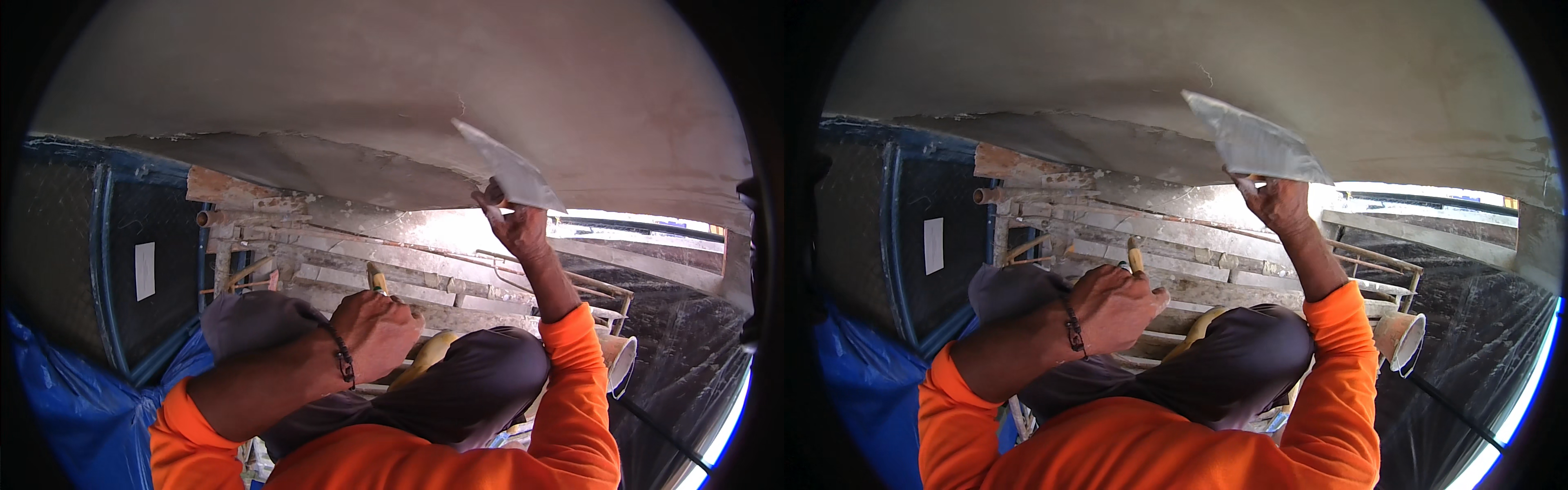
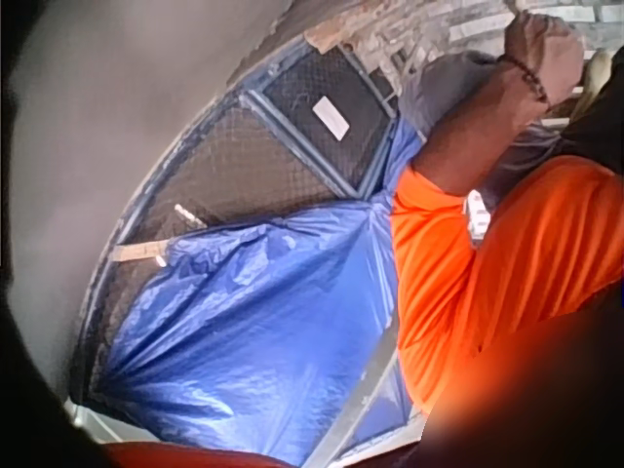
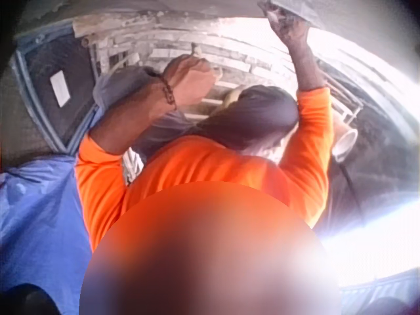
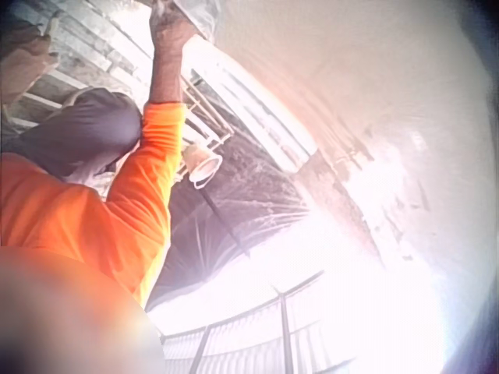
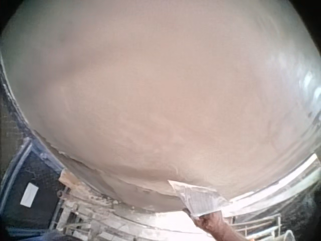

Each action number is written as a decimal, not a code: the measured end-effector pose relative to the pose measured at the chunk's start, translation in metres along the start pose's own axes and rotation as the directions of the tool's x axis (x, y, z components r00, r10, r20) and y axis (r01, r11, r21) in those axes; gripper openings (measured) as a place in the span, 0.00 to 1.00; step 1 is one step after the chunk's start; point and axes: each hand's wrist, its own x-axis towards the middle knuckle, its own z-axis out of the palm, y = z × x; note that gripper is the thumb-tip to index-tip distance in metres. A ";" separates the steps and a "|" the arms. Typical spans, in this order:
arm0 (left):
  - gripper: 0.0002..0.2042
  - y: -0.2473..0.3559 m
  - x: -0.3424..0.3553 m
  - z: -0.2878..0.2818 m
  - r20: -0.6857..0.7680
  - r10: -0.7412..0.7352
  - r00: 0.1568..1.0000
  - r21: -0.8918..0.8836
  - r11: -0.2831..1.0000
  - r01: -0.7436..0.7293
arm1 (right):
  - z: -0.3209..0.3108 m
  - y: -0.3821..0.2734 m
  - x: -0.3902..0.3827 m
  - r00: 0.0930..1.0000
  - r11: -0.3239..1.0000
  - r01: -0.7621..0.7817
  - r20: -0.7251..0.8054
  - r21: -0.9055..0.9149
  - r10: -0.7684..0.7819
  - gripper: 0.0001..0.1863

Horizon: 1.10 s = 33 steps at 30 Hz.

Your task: The person smooths a freshly plastered ceiling using a trowel and a brush, then switches to a sponge float to finish the surface. The person works on scaffolding, repeatedly applying and smoothing plaster across the ceiling area.

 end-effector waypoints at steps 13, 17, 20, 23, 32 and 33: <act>0.17 0.003 -0.002 -0.009 0.106 -0.121 0.987 -0.025 0.992 0.124 | 0.103 0.080 -0.082 0.878 0.965 -0.194 0.408 -0.177 0.251 0.24; 0.19 0.002 0.001 -0.011 0.121 -0.127 0.985 0.000 0.992 0.128 | 0.085 0.103 -0.069 0.860 0.958 -0.212 0.429 -0.192 0.276 0.26; 0.19 0.002 0.004 -0.009 0.125 -0.125 0.984 0.016 0.992 0.124 | 0.066 0.116 -0.062 0.805 0.952 -0.222 0.511 -0.212 0.301 0.28; 0.19 0.002 0.009 -0.007 0.101 -0.116 0.988 0.013 0.993 0.115 | 0.056 0.124 -0.061 0.859 0.966 -0.232 0.441 -0.116 0.259 0.29; 0.14 0.000 0.010 -0.007 0.086 -0.128 0.988 -0.017 0.991 0.130 | 0.005 0.124 -0.098 0.896 0.933 -0.357 0.300 0.052 0.327 0.24; 0.14 0.000 0.010 -0.007 0.077 -0.128 0.989 -0.015 0.992 0.129 | 0.001 0.120 -0.106 0.839 0.909 -0.417 0.376 -0.017 0.392 0.23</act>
